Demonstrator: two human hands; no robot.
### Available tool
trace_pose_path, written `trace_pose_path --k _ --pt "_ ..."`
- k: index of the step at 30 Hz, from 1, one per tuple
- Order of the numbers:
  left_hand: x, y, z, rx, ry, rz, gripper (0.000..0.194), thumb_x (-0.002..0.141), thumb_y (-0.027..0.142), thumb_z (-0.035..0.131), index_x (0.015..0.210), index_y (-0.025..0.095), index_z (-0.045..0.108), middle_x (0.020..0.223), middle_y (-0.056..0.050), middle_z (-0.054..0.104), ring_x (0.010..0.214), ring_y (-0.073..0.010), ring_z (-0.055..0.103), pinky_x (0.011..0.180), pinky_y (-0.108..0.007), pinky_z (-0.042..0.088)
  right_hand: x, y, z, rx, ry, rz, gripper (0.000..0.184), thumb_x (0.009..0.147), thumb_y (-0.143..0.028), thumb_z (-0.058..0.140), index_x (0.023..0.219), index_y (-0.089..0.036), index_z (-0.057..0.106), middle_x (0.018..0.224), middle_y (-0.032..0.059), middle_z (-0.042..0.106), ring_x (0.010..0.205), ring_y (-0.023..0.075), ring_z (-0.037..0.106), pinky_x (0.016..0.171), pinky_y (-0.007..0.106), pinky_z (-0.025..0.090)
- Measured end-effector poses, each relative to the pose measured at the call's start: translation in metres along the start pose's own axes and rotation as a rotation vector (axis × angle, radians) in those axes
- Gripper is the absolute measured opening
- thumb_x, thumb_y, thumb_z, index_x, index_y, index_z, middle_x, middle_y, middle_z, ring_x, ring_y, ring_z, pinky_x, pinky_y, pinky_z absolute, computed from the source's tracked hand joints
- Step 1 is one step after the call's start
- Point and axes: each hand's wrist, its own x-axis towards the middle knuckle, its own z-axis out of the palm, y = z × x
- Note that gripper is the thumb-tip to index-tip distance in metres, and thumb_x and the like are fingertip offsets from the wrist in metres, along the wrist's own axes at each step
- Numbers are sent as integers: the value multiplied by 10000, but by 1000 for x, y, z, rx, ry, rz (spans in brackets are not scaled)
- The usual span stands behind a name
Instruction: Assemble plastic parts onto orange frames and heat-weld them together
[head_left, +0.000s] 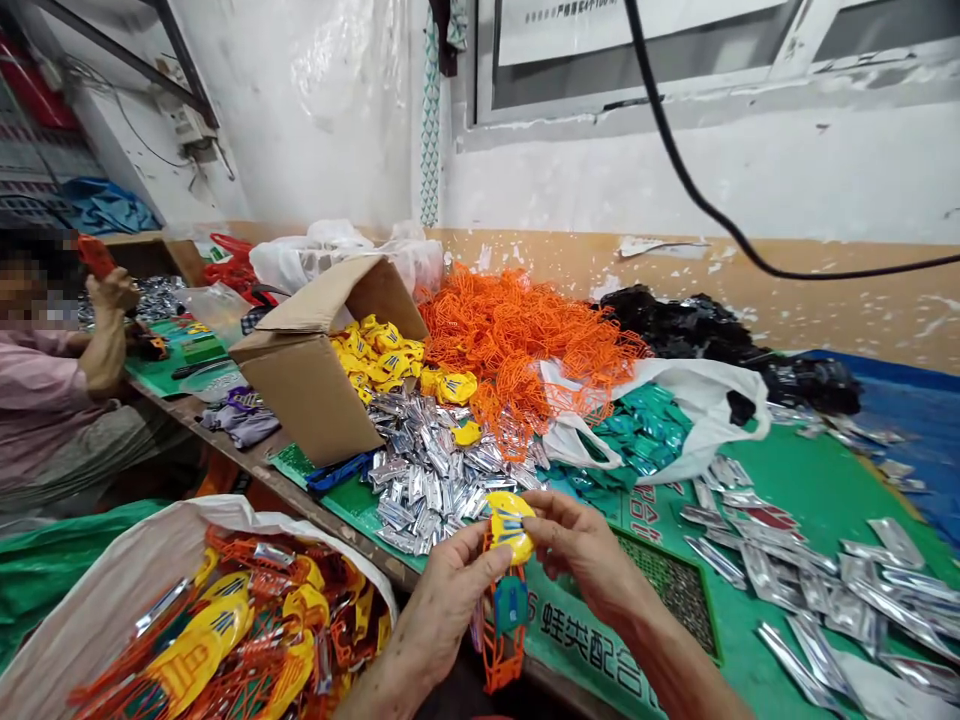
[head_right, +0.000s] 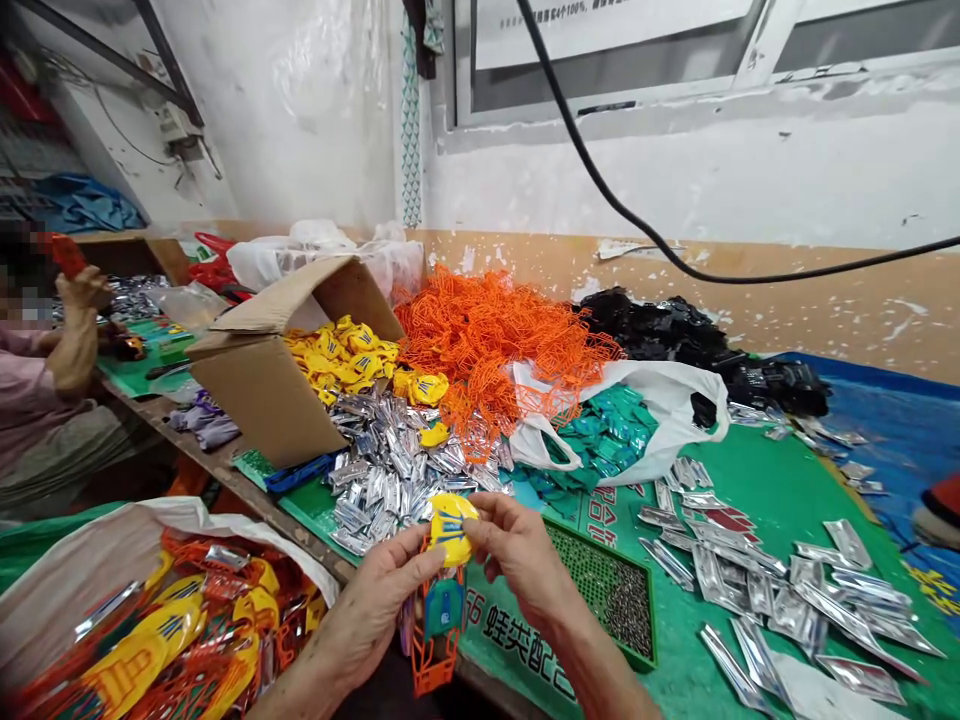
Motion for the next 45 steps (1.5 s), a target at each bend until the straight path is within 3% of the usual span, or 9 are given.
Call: trace_pose_path --k 8,14,18,20,23,27,33,39,45 --pt "6 0 -2 32 30 -61 434 694 341 747 1054 107 681 744 -33 672 583 -107 560 542 -201 451 13 0 -20 64 33 22 446 608 -386 767 1002 -202 669 831 7 663 625 101 553 506 210 409" --pt "7 2 -7 69 129 -17 405 741 456 691 970 121 686 621 10 616 490 -83 503 473 -178 390 1 -19 -31 -16 -184 -19 354 600 -348 801 917 -202 743 867 22 697 734 144 591 705 287 455" --pt "4 2 -1 105 8 -2 424 746 474 687 986 124 681 716 -15 639 629 -118 565 566 -194 423 -3 -25 -19 -231 -367 -153 196 733 -346 707 875 -222 759 867 19 646 802 167 584 750 307 452" --pt "3 0 4 84 -49 -8 390 723 421 719 962 115 687 739 -21 635 684 -131 572 609 -203 428 -1 -17 -8 -299 -325 -254 190 785 -374 647 850 -225 745 842 18 613 801 170 576 733 302 458" --pt "4 -2 8 29 -47 19 325 746 369 696 934 103 688 711 -14 619 653 -121 555 620 -212 415 4 5 8 -263 -74 -329 273 763 -449 648 890 -215 709 913 44 610 868 204 594 750 317 485" --pt "2 0 8 66 3 76 331 787 366 653 983 102 686 704 -7 622 630 -115 531 601 -208 392 4 24 18 -309 160 -250 486 737 -574 612 1026 -192 692 1062 107 636 1032 277 594 890 391 483" --pt "-6 10 6 297 -83 181 335 851 268 554 1151 145 636 945 -42 661 894 -189 582 789 -273 444 -14 9 12 -285 -40 -84 643 701 -554 656 1226 -185 620 1225 105 621 1131 292 565 1007 431 413" --pt "-13 18 9 502 -234 207 624 690 12 481 1280 199 555 1160 -37 624 1060 -194 554 944 -306 422 -25 7 2 -66 -199 -97 507 651 -351 774 1123 -207 657 1004 52 692 950 238 622 885 378 472" --pt "-21 21 15 831 -124 385 497 767 79 474 1234 190 602 1052 -60 628 1010 -193 569 900 -296 465 -34 28 -17 218 3 -142 689 642 -405 794 1276 -287 550 1043 35 686 965 216 628 879 356 485"
